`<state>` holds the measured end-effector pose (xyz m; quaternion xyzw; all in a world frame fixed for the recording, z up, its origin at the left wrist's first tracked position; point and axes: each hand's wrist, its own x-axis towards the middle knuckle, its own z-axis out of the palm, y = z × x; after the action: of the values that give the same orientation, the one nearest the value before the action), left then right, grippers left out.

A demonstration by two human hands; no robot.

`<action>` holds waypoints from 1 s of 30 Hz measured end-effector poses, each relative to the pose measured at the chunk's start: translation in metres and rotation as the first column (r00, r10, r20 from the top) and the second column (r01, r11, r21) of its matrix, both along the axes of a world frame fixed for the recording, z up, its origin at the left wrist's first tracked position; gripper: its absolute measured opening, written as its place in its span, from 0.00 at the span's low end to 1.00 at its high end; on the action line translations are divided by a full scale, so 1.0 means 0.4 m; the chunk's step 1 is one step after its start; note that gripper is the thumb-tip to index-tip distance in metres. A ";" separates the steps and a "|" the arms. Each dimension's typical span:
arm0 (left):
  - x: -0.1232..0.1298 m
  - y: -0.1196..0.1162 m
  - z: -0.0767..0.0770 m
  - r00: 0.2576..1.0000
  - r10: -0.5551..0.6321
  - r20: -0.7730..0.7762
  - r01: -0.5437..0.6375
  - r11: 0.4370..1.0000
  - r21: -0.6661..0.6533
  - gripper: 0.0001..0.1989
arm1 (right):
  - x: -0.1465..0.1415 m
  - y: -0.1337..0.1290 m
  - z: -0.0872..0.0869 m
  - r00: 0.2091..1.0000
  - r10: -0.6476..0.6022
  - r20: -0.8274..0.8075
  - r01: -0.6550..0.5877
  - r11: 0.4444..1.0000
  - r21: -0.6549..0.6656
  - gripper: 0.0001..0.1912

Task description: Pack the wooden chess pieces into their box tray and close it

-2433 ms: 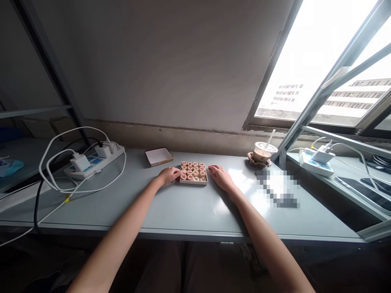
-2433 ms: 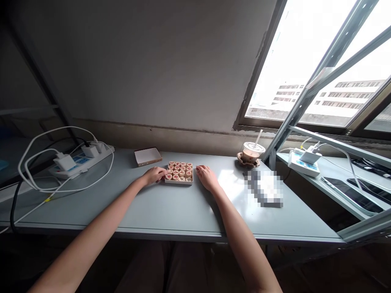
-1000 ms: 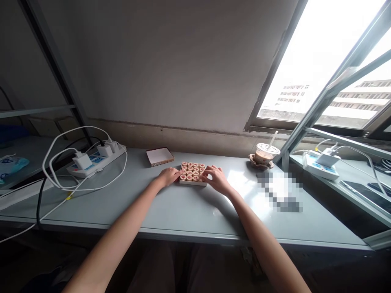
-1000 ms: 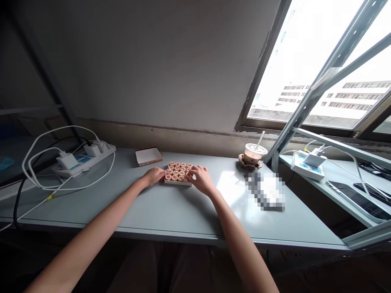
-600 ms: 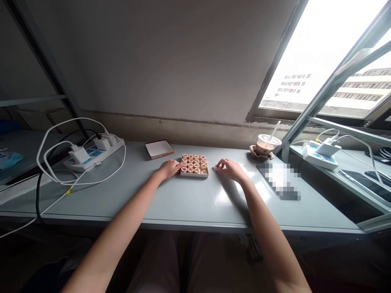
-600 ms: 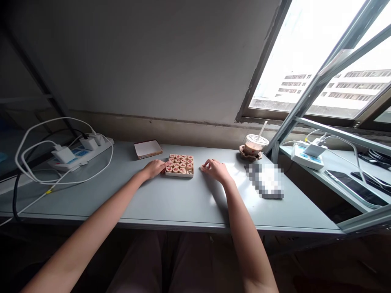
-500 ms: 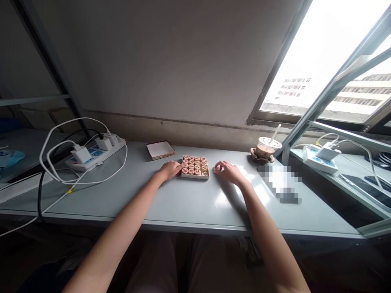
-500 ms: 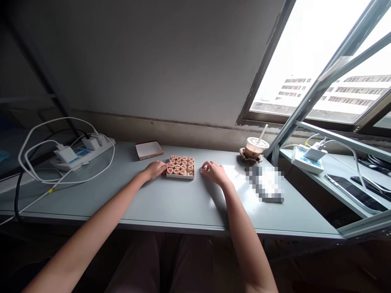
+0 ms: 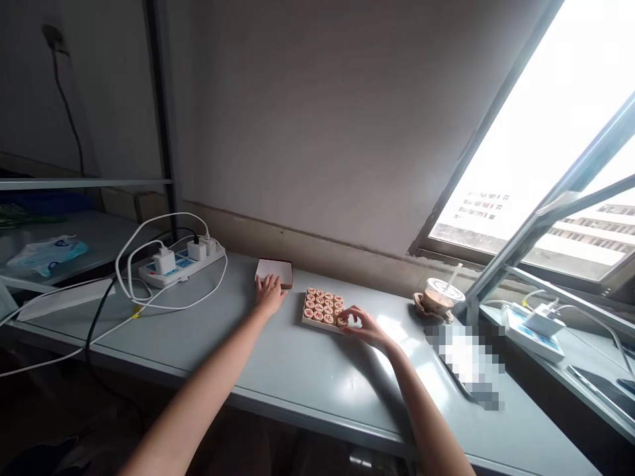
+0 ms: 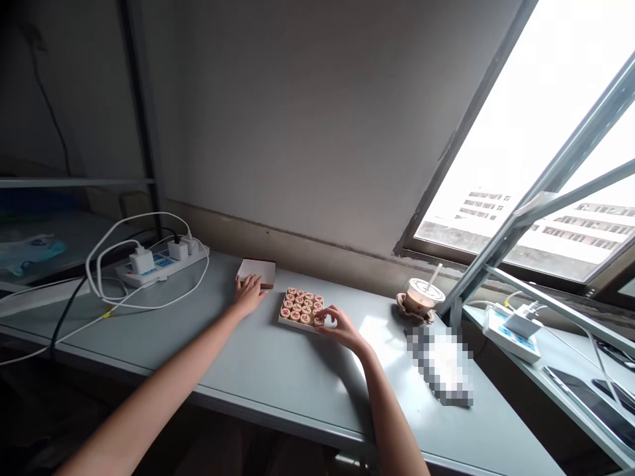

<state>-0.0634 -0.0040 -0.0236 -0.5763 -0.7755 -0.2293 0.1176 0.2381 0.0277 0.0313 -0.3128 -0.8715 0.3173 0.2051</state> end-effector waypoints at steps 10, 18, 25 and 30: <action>0.013 -0.009 0.011 0.992 -0.097 -0.075 0.098 0.995 0.009 0.27 | -0.001 0.001 0.003 0.997 0.026 -0.067 -0.027 1.000 -0.014 0.14; 0.008 -0.011 0.044 0.989 -0.090 0.113 0.100 0.991 -0.088 0.07 | -0.004 0.008 -0.002 0.995 0.015 -0.096 -0.013 1.000 0.026 0.10; 0.019 -0.025 0.059 0.991 -0.094 0.098 0.102 0.992 -0.079 0.05 | 0.000 0.013 -0.007 0.995 -0.019 -0.095 0.021 0.999 0.024 0.12; 0.024 -0.024 0.058 0.992 -0.104 0.074 0.109 0.992 -0.062 0.06 | -0.005 0.009 -0.010 0.995 -0.028 -0.100 0.035 0.997 0.072 0.12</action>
<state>-0.0539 -0.0135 -0.0003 -0.6121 -0.7544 -0.2297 0.0585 0.2363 0.0313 0.0273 -0.3027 -0.8663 0.2966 0.2645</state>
